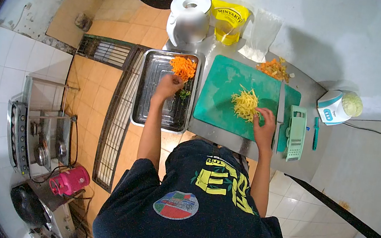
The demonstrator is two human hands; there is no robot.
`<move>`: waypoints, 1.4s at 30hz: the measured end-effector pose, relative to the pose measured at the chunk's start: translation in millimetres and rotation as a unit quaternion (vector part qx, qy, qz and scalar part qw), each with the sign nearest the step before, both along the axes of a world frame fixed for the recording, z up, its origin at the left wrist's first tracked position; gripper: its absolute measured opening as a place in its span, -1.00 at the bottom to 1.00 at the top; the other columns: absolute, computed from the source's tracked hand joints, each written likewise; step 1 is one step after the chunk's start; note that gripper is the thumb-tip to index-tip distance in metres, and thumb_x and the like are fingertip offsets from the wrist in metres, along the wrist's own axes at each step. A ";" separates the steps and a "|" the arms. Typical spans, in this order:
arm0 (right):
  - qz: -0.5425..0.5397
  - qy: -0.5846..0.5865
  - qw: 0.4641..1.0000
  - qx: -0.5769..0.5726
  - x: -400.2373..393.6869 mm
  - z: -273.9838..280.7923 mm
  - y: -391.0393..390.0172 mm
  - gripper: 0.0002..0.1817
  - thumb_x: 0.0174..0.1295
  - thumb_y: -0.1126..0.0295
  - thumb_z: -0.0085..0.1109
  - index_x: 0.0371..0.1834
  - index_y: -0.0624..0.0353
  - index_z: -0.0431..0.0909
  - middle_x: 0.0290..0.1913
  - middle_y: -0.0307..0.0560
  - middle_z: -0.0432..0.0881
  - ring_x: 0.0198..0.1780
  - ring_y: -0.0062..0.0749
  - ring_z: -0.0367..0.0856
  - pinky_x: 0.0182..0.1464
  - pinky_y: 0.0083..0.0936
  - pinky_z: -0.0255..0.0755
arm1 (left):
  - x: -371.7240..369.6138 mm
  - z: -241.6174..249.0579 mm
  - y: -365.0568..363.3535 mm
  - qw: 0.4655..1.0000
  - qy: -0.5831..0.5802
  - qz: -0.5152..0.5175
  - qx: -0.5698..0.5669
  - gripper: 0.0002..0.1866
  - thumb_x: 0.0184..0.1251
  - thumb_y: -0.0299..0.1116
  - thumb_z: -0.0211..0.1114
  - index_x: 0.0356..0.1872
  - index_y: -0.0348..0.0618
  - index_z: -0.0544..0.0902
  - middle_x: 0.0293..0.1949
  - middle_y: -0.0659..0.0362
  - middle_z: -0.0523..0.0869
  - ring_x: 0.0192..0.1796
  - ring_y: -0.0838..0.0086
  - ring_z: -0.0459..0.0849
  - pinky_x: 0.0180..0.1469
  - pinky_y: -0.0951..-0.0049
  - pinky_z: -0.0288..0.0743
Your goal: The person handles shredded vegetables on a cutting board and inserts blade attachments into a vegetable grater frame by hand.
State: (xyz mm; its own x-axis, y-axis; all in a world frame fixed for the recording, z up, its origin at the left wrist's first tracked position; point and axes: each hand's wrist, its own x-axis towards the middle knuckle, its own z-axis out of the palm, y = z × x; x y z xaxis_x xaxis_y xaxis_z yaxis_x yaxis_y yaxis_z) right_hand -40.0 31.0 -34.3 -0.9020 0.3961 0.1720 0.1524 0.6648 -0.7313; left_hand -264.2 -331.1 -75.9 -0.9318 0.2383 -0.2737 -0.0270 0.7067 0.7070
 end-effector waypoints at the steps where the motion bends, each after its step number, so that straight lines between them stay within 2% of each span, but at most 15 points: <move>1: 0.003 0.001 1.000 -0.003 0.0 0.1 0.2 -0.73 0.28 0.45 0.37 0.05 0.00 0.72 0.13 -0.01 0.65 0.23 0.00 0.59 0.29 -0.14 0.46 | 0.2 -2.5 -2.6 0.999 -0.003 0.016 0.036 -0.79 0.21 -0.32 0.45 -0.22 -0.20 0.75 -0.27 -0.10 0.82 -0.22 -0.02 0.81 -0.11 0.11 0.65; 2: 0.006 0.002 1.000 -0.007 0.1 0.3 0.4 -0.73 0.28 0.45 0.37 0.05 0.00 0.72 0.13 -0.02 0.65 0.23 0.00 0.60 0.29 -0.14 0.46 | -0.4 -5.1 -4.8 0.997 -0.005 0.032 0.071 -0.81 0.22 -0.35 0.44 -0.21 -0.21 0.74 -0.28 -0.10 0.82 -0.23 -0.01 0.81 -0.11 0.13 0.64; 5: 0.001 0.004 1.000 -0.013 0.6 3.4 -0.6 -0.72 0.27 0.46 0.37 0.04 0.00 0.73 0.13 -0.02 0.65 0.22 -0.01 0.60 0.29 -0.15 0.46 | -3.9 2.7 -8.2 0.996 0.086 -0.014 -0.003 -0.82 0.25 -0.39 0.43 -0.17 -0.21 0.72 -0.28 -0.06 0.83 -0.19 0.03 0.82 -0.08 0.16 0.64; 11: -0.003 0.005 1.000 -0.016 1.1 6.6 2.2 -0.73 0.29 0.46 0.35 0.06 0.00 0.72 0.11 -0.04 0.66 0.24 -0.02 0.59 0.31 -0.15 0.45 | -15.0 7.2 -11.3 0.993 0.071 -0.069 -0.072 -0.68 0.23 -0.38 0.45 0.03 -0.06 0.72 -0.19 0.03 0.86 -0.01 0.05 0.82 0.03 0.13 0.64; 17: -0.008 0.014 1.000 -0.017 1.4 11.2 3.7 -0.74 0.33 0.44 0.32 0.06 0.02 0.71 0.11 -0.02 0.67 0.23 -0.01 0.60 0.31 -0.15 0.46 | -4.6 27.8 -6.4 0.991 0.100 -0.007 -0.087 -0.78 0.25 -0.37 0.48 -0.10 -0.12 0.79 -0.18 0.07 0.88 -0.03 0.11 0.84 0.03 0.20 0.68; 20: -0.005 0.013 1.000 -0.019 1.1 13.2 3.1 -0.74 0.33 0.44 0.31 0.07 0.03 0.71 0.11 -0.02 0.67 0.23 -0.01 0.60 0.30 -0.15 0.46 | 16.7 60.8 12.5 0.993 0.109 -0.029 -0.029 -0.76 0.25 -0.38 0.51 -0.09 -0.20 0.77 -0.18 0.03 0.87 -0.06 0.22 0.86 0.01 0.26 0.68; 22: -0.005 0.012 1.000 -0.022 -0.2 9.1 2.3 -0.75 0.33 0.45 0.31 0.05 0.04 0.71 0.09 -0.02 0.68 0.21 -0.01 0.61 0.29 -0.14 0.47 | 24.1 37.9 33.0 0.991 0.050 -0.049 0.113 -0.74 0.24 -0.38 0.54 -0.10 -0.24 0.76 -0.18 0.01 0.87 -0.09 0.32 0.86 -0.01 0.31 0.68; 24: -0.002 0.015 1.000 -0.026 -2.0 4.8 0.8 -0.77 0.33 0.45 0.32 0.04 0.06 0.72 0.07 -0.01 0.68 0.19 -0.01 0.63 0.28 -0.15 0.47 | 47.3 45.9 70.4 0.985 0.023 -0.093 0.143 -0.78 0.29 -0.38 0.52 -0.09 -0.21 0.78 -0.17 0.07 0.87 -0.11 0.33 0.86 -0.02 0.34 0.68; 28: 0.004 0.031 0.999 -0.025 -3.0 -0.1 0.4 -0.78 0.32 0.47 0.32 0.01 0.09 0.73 0.02 0.02 0.70 0.13 -0.01 0.65 0.24 -0.15 0.49 | 73.4 39.4 135.6 0.976 -0.001 -0.160 0.148 -0.82 0.30 -0.37 0.50 -0.12 -0.15 0.79 -0.13 0.10 0.87 -0.10 0.28 0.86 -0.01 0.31 0.69; 31: 0.001 0.018 0.999 -0.037 -1.3 -2.3 2.4 -0.78 0.33 0.48 0.31 0.01 0.10 0.73 -0.02 0.02 0.71 0.09 -0.03 0.66 0.19 -0.16 0.51 | 82.4 36.1 173.7 0.967 0.047 -0.195 0.161 -0.78 0.32 -0.30 0.50 -0.10 -0.15 0.79 -0.17 0.07 0.86 -0.15 0.20 0.85 -0.03 0.25 0.69; 33: -0.001 0.013 0.999 -0.046 1.2 -4.6 2.4 -0.79 0.35 0.48 0.30 0.02 0.12 0.73 -0.05 0.00 0.73 0.04 -0.09 0.68 0.14 -0.22 0.52 | 86.4 37.3 191.5 0.974 0.037 -0.188 0.120 -0.80 0.28 -0.34 0.50 -0.10 -0.10 0.80 -0.12 0.10 0.85 -0.07 0.15 0.82 0.02 0.19 0.68; 35: -0.003 0.023 0.999 -0.045 5.7 -8.0 1.6 -0.81 0.38 0.49 0.27 0.02 0.16 0.74 -0.08 -0.04 0.74 -0.02 -0.19 0.71 0.08 -0.33 0.54 | 89.0 35.2 198.5 0.975 0.071 -0.193 0.085 -0.80 0.26 -0.36 0.49 -0.10 -0.06 0.80 -0.09 0.11 0.84 0.00 0.10 0.78 0.06 0.15 0.66; 38: -0.008 0.048 0.998 0.041 12.3 -13.8 -3.2 -0.81 0.37 0.50 0.28 0.01 0.16 0.74 -0.16 -0.04 0.73 -0.07 -0.21 0.71 0.07 -0.32 0.54 | 91.3 20.8 202.9 0.962 0.173 -0.198 0.076 -0.79 0.23 -0.38 0.49 -0.10 -0.02 0.79 -0.06 0.11 0.81 0.08 0.06 0.72 0.11 0.11 0.63; 41: -0.023 -0.001 0.999 -0.029 17.5 -12.3 -4.6 -0.78 0.33 0.44 0.33 0.02 0.02 0.75 -0.10 -0.06 0.74 0.03 -0.10 0.68 0.13 -0.24 0.52 | 100.5 22.3 186.2 0.957 0.200 -0.170 0.122 -0.76 0.22 -0.38 0.49 -0.08 -0.03 0.77 -0.07 0.08 0.79 0.07 0.06 0.70 0.12 0.09 0.60; 42: -0.027 0.010 0.999 -0.027 17.2 -10.6 -4.2 -0.80 0.32 0.44 0.33 -0.01 0.06 0.76 -0.12 -0.05 0.75 -0.02 -0.11 0.70 0.08 -0.25 0.54 | 100.5 21.5 181.8 0.959 0.195 -0.158 0.129 -0.75 0.23 -0.37 0.48 -0.06 -0.06 0.77 -0.08 0.05 0.79 0.04 0.07 0.72 0.10 0.10 0.60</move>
